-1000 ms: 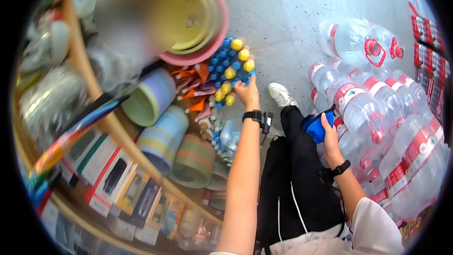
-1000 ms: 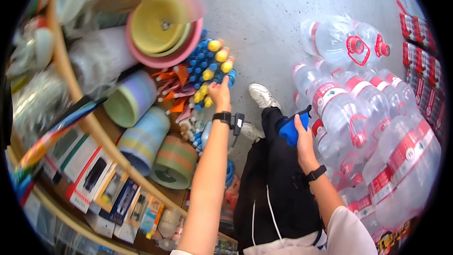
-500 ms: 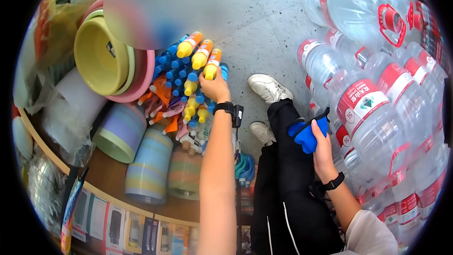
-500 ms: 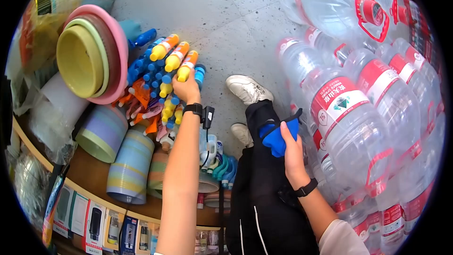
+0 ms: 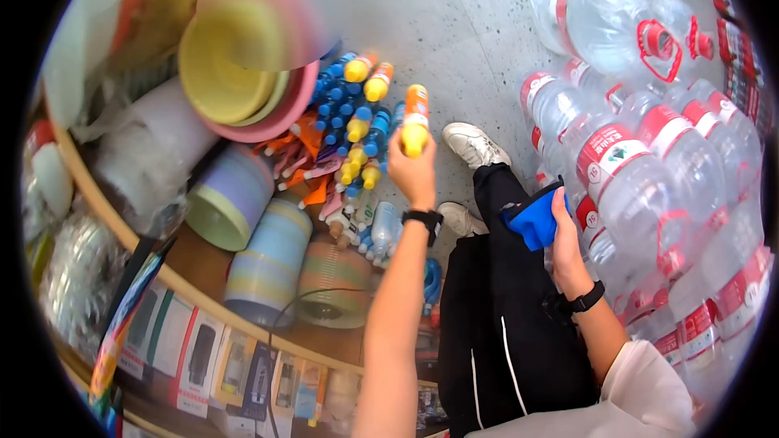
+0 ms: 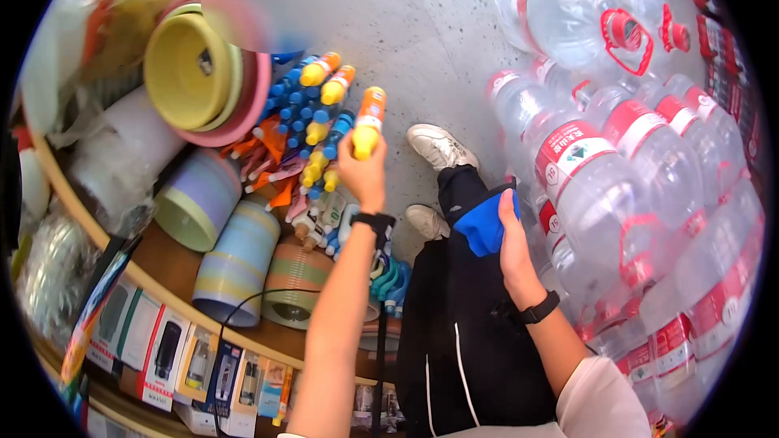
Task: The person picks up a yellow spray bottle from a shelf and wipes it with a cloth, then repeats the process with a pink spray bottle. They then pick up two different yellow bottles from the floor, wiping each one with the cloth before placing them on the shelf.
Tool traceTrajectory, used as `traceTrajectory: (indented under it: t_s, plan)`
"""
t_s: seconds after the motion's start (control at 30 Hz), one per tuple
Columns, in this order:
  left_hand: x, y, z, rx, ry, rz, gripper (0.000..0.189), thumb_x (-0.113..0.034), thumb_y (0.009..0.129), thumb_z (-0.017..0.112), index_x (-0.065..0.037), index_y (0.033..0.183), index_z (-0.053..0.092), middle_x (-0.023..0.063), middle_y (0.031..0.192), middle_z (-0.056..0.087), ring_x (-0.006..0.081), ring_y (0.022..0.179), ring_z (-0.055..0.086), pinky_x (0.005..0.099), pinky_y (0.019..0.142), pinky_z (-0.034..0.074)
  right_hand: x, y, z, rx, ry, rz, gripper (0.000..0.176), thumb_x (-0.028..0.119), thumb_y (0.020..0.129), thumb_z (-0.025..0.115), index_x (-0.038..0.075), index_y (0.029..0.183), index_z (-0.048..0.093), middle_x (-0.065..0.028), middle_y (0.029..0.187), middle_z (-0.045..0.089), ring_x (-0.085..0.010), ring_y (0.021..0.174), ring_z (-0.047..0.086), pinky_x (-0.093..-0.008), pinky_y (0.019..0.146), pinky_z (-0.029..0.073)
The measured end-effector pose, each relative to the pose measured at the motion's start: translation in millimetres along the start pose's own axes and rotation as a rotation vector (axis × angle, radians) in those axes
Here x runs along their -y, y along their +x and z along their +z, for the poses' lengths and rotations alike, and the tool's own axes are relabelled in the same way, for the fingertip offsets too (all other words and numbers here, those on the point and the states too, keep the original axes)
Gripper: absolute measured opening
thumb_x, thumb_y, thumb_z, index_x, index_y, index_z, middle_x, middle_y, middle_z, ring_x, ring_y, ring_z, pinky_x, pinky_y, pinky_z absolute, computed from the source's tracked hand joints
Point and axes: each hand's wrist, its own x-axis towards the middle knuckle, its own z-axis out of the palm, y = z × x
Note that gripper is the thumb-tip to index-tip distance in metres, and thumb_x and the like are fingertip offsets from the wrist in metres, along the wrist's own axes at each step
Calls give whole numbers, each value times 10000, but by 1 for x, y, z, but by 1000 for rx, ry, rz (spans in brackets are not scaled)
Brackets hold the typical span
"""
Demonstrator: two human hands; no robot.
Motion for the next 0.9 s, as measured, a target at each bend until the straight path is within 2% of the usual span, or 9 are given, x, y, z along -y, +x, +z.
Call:
traceTrajectory:
  t_s: [0.03, 0.2, 0.27, 0.3, 0.5, 0.6, 0.73, 0.8, 0.9]
  plan:
    - [-20, -14, -23, 27, -34, 12, 464, -179, 708, 847, 6, 1088, 654, 135, 1023, 701, 230, 855, 663, 360, 813, 527, 3, -11, -3, 15, -5, -16, 448, 506, 992, 506, 68, 995, 600, -35, 816, 619, -148, 703, 578, -258, 665, 450]
    - [-125, -93, -159, 58, -197, 16, 523, -112, 723, 847, 15, 1184, 633, 139, 1079, 694, 214, 963, 676, 337, 871, 532, 66, -105, -6, -32, -1100, -798, 344, 274, 878, 675, -20, 1046, 615, -103, 953, 558, -229, 874, 517, -334, 803, 422]
    - [-161, -119, -220, 42, -198, 103, 542, -147, 710, 862, -7, 1182, 637, 163, 1104, 692, 287, 992, 687, 369, 880, 535, 89, -158, 7, 227, -803, -795, 184, 115, 858, 675, 12, 1008, 699, -80, 904, 581, -205, 865, 573, -300, 801, 438]
    - [-180, -131, -250, 28, -283, 122, 571, -79, 700, 858, 9, 1214, 625, 144, 1097, 692, 216, 975, 679, 339, 881, 533, 100, -186, 14, 246, -728, -730, 181, 73, 856, 666, 8, 1022, 697, -61, 920, 612, -177, 876, 591, -278, 805, 443]
    - [-274, -188, -430, -58, -368, 315, 576, -62, 656, 856, 13, 1177, 621, 159, 1135, 690, 264, 1014, 681, 354, 904, 529, 129, -375, 27, 529, -435, -709, 228, -70, 837, 629, 50, 1031, 619, -24, 975, 666, -110, 921, 643, -240, 809, 504]
    - [-311, -205, -516, -16, -339, 466, 584, -72, 636, 866, 11, 1161, 624, 159, 1124, 693, 274, 1001, 686, 367, 900, 535, 130, -479, 39, 771, -87, -442, 209, -60, 874, 604, 52, 1047, 569, -36, 984, 662, -118, 921, 651, -242, 759, 539]
    - [-346, -241, -596, -103, -379, 460, 564, -85, 633, 884, -2, 1136, 643, 152, 1091, 689, 298, 952, 687, 355, 838, 544, 100, -595, 52, 971, -138, -547, 139, 27, 957, 544, 48, 1095, 543, -61, 970, 663, -122, 916, 658, -261, 751, 561]
    - [-347, -253, -623, -98, -374, 414, 532, -91, 632, 885, -8, 1106, 658, 147, 1049, 692, 285, 889, 691, 346, 780, 544, 66, -602, 40, 999, -468, -1064, 302, 255, 938, 636, 45, 1154, 662, -122, 1063, 653, -208, 955, 666, -358, 864, 523]
    - [-348, -277, -651, -86, -400, 468, 499, -110, 644, 878, -29, 1083, 655, 145, 950, 678, 299, 817, 684, 357, 711, 538, 45, -643, 55, 1265, -704, -1419, 361, 342, 885, 683, 103, 1154, 705, -179, 1178, 595, -294, 938, 638, -388, 863, 494]
